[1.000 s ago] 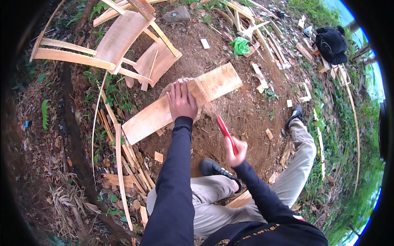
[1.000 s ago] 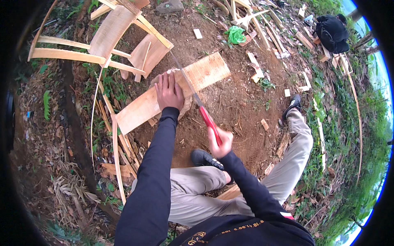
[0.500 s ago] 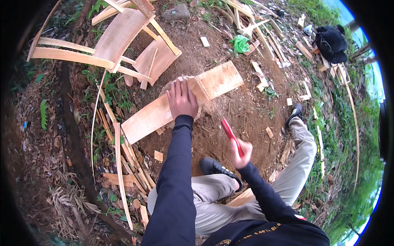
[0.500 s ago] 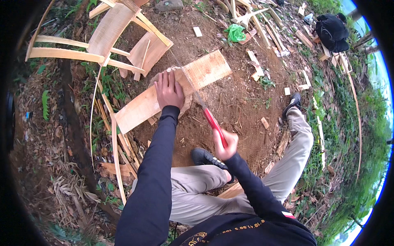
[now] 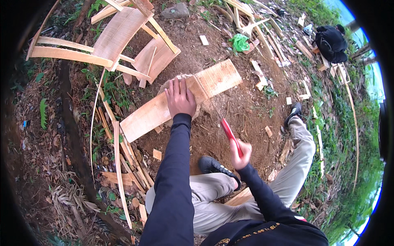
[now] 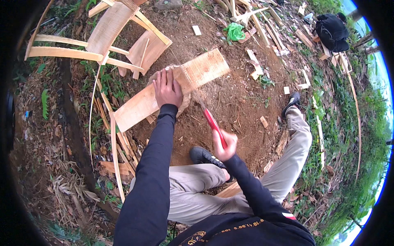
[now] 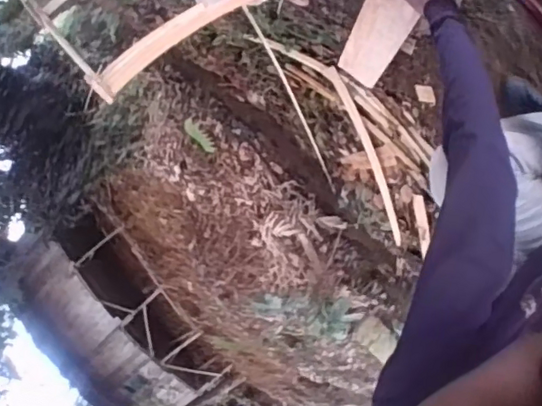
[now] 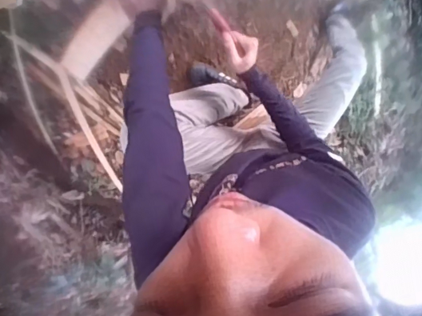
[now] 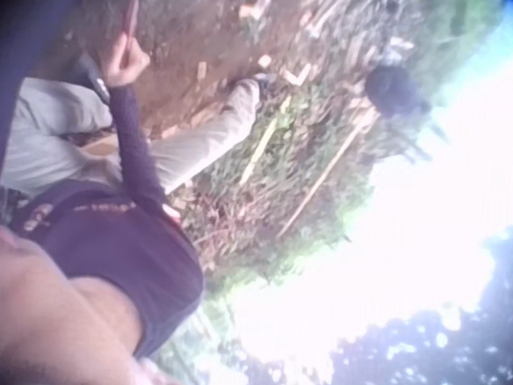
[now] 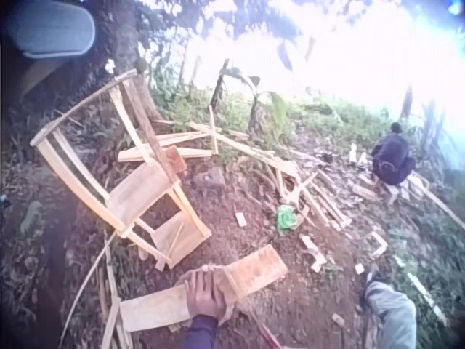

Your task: The person sits on the ground and uses a red-handled knife to carve and shape a rectangular piece of wood. They repeatedly scrape the surface and edges of the wood, occasionally lifting and turning the piece to work on different sides. The person continues this carving process throughout the clip.

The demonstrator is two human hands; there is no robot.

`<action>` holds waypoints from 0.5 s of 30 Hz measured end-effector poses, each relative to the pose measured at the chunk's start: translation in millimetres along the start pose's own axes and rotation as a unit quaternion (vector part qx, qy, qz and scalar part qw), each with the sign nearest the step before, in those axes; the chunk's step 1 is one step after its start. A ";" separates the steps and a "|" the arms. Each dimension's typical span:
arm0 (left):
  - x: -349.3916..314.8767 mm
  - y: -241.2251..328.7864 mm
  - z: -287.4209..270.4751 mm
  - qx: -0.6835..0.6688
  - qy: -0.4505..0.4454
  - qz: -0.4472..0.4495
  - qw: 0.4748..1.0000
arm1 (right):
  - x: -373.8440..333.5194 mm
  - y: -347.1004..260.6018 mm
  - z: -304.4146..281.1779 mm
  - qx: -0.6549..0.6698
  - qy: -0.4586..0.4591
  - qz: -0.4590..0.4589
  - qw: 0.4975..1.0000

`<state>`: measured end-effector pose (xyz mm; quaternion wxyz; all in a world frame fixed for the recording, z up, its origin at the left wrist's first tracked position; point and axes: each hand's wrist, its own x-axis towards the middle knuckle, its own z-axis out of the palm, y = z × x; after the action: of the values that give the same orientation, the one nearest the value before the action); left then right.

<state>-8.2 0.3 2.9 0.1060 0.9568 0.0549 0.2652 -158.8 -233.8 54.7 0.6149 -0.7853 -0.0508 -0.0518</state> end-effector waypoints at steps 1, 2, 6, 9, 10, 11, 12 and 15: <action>1.1 2.4 2.9 -0.003 0.004 0.003 1.000 | 18.8 1.6 8.5 -0.002 0.000 -0.006 1.000; 1.8 2.8 3.7 0.001 0.003 0.004 1.000 | 34.8 -0.6 14.4 -0.009 -0.008 -0.011 1.000; 3.5 -4.0 -2.4 0.004 -0.004 -0.006 1.000 | 3.8 -2.2 -2.3 0.018 -0.011 0.040 0.999; 5.2 1.7 -3.7 0.003 -0.003 -0.004 1.000 | -8.2 6.7 -5.7 -0.010 0.016 -0.021 1.000; 2.1 3.1 -2.2 -0.004 -0.005 -0.004 1.000 | 1.5 -0.1 3.0 -0.027 0.024 -0.036 0.999; 2.4 4.1 0.2 -0.009 -0.002 -0.003 1.000 | 23.2 -5.3 14.7 -0.043 0.033 -0.056 0.997; 2.4 4.9 1.9 -0.003 -0.003 0.000 1.000 | 36.6 -3.5 17.6 -0.014 -0.010 -0.007 1.000; 0.0 -7.2 0.9 0.005 -0.002 -0.003 1.000 | 22.0 -12.0 15.3 0.011 0.002 0.015 1.000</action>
<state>-8.1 7.1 0.5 0.1023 0.9577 0.0589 0.2624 -138.5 -215.8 65.7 0.6242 -0.7792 -0.0384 -0.0433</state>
